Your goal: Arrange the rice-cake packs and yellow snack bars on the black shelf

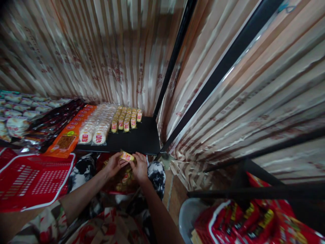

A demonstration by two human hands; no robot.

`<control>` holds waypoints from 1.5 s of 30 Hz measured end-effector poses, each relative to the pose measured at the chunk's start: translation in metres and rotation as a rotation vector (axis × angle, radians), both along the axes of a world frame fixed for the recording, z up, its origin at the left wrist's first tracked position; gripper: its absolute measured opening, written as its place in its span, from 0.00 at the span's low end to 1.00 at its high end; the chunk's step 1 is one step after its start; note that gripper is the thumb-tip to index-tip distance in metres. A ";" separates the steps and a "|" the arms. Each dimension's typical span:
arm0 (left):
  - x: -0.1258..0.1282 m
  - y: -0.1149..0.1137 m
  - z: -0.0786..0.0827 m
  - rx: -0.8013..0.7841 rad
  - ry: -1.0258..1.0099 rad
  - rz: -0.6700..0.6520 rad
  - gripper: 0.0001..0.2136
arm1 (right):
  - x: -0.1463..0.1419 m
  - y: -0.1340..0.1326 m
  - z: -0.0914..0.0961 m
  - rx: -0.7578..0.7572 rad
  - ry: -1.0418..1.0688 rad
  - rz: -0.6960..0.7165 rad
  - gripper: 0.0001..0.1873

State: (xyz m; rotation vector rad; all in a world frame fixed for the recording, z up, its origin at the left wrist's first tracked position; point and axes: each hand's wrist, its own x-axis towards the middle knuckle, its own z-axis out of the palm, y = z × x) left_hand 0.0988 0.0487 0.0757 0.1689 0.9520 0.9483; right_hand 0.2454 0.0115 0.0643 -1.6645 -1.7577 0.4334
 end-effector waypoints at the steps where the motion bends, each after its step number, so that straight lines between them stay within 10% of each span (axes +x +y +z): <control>1: -0.001 0.003 0.002 0.011 0.022 -0.011 0.03 | 0.000 0.001 0.003 -0.003 0.011 0.004 0.16; 22: 0.032 0.077 0.045 0.410 0.429 -0.332 0.16 | 0.025 0.060 0.016 -0.077 0.180 -0.100 0.16; 31: 0.071 0.116 0.033 0.493 0.527 -0.108 0.17 | 0.042 0.123 0.007 -0.041 0.383 -0.278 0.13; 45: 0.109 0.163 0.004 0.611 0.642 -0.219 0.18 | 0.052 0.216 0.008 -0.077 0.320 -0.386 0.13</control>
